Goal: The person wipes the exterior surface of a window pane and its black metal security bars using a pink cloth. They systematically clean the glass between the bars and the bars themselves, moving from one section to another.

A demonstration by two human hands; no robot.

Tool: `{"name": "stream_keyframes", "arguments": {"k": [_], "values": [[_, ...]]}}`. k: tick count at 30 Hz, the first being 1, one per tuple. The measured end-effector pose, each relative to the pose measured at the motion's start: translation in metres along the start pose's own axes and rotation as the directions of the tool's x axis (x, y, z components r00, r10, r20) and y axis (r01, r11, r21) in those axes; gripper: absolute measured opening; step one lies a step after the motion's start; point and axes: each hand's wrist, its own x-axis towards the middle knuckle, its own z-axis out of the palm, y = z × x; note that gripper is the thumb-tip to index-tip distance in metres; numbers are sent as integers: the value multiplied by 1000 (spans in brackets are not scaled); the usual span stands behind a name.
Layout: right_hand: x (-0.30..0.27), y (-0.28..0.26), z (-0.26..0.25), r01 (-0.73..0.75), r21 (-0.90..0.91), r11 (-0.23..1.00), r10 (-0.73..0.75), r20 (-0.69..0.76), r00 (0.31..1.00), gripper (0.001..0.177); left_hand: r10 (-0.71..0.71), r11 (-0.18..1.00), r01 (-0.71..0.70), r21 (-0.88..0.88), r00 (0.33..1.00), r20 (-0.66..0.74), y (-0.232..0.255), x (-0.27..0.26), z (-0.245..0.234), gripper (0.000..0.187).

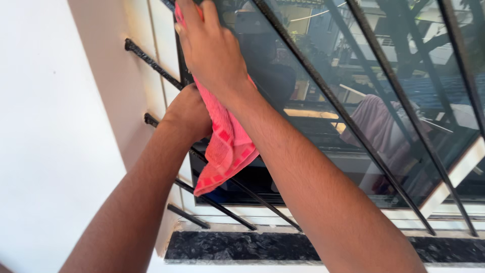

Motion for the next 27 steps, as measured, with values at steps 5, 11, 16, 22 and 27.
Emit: {"name": "stream_keyframes", "arguments": {"k": [5, 11, 16, 22, 27], "values": [[-11, 2, -9, -83, -19, 996, 83, 34, 996, 38, -47, 998, 51, -31, 990, 130, 0, 3, -12, 17], [-95, 10, -69, -180, -35, 983, 180, 5, 984, 33, -152, 987, 97, 125, 801, 579, 16, 19, -56, 60], [-167, 19, -120, -415, -70, 907, 419, 74, 905, 25, -201, 978, 110, 179, 737, 645, 30, 28, -73, 84], [-175, 33, -136, -310, -178, 934, 336, 141, 931, 24, -287, 955, 149, 255, 668, 687, 34, 40, -79, 94], [-123, 23, -95, -239, -153, 959, 258, 113, 960, 27, -312, 950, 191, 248, 662, 682, 33, 40, -77, 94]]}}
